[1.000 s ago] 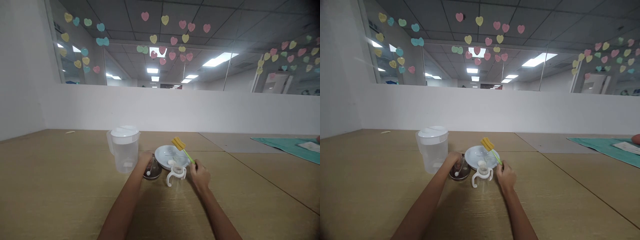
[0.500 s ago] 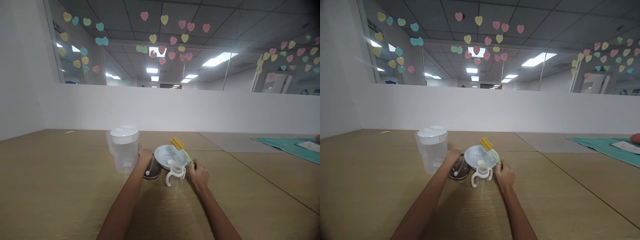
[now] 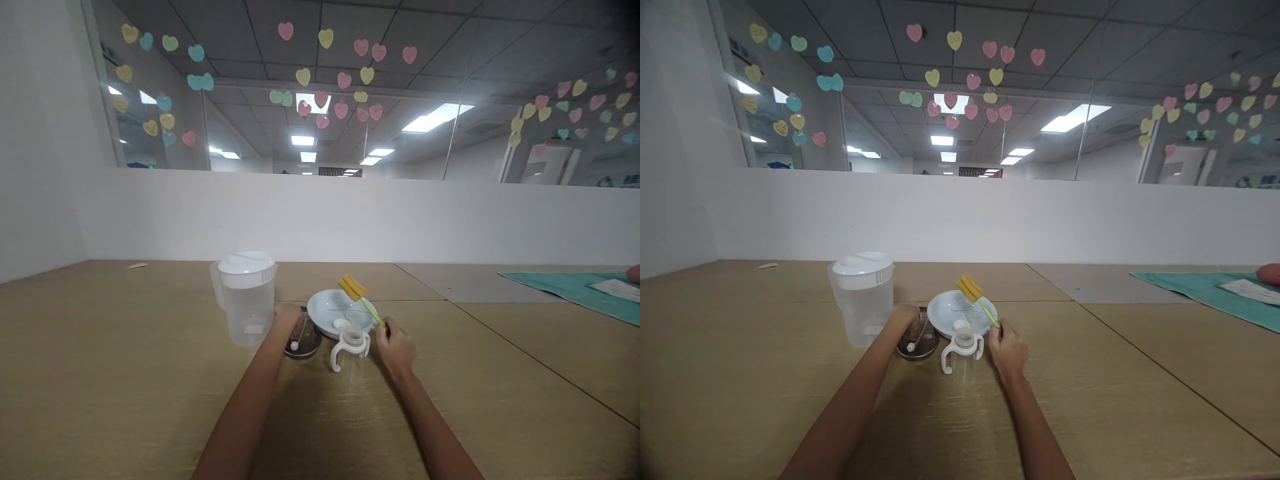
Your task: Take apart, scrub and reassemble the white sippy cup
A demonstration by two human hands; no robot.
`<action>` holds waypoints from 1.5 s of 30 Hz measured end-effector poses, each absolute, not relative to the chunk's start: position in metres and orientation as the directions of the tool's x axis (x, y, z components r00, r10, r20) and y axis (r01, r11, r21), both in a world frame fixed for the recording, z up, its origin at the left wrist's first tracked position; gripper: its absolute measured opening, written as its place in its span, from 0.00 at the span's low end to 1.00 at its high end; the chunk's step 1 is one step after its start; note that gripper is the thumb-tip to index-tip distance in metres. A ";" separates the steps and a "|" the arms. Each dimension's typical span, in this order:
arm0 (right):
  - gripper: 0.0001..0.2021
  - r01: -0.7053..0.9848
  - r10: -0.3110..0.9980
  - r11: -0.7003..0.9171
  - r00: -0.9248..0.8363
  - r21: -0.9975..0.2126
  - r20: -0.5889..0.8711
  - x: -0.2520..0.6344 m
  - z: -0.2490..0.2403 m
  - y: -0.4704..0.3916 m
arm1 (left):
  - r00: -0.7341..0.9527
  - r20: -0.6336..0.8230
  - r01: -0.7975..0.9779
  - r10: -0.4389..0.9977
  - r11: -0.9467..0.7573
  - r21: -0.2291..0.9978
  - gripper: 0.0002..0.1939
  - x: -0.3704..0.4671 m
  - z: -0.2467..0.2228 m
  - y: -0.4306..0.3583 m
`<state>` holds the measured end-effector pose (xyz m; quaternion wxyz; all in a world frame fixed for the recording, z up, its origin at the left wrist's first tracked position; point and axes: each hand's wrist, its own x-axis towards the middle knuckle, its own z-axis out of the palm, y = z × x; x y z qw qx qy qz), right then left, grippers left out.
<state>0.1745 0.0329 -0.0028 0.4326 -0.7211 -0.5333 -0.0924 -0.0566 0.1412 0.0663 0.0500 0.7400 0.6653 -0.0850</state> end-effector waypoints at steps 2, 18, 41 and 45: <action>0.12 0.848 0.691 -0.048 0.410 -0.528 0.595 0.175 -0.003 0.033 | 0.077 -0.267 0.992 0.961 -0.101 -0.079 0.13 -0.056 0.070 0.140; 0.11 0.853 0.690 -0.047 0.404 -0.520 0.601 0.176 -0.004 0.033 | 0.144 -0.084 0.984 0.986 -0.151 -0.093 0.22 -0.054 0.090 0.124; 0.12 0.788 0.589 -0.073 0.529 -0.611 0.611 0.177 -0.004 0.034 | 0.628 -0.023 0.758 0.778 -0.604 0.245 0.12 -0.004 0.077 0.095; 0.12 0.793 0.587 -0.059 0.519 -0.606 0.621 0.177 -0.003 0.033 | 0.592 -0.049 0.792 0.805 -0.569 0.223 0.13 -0.003 0.075 0.100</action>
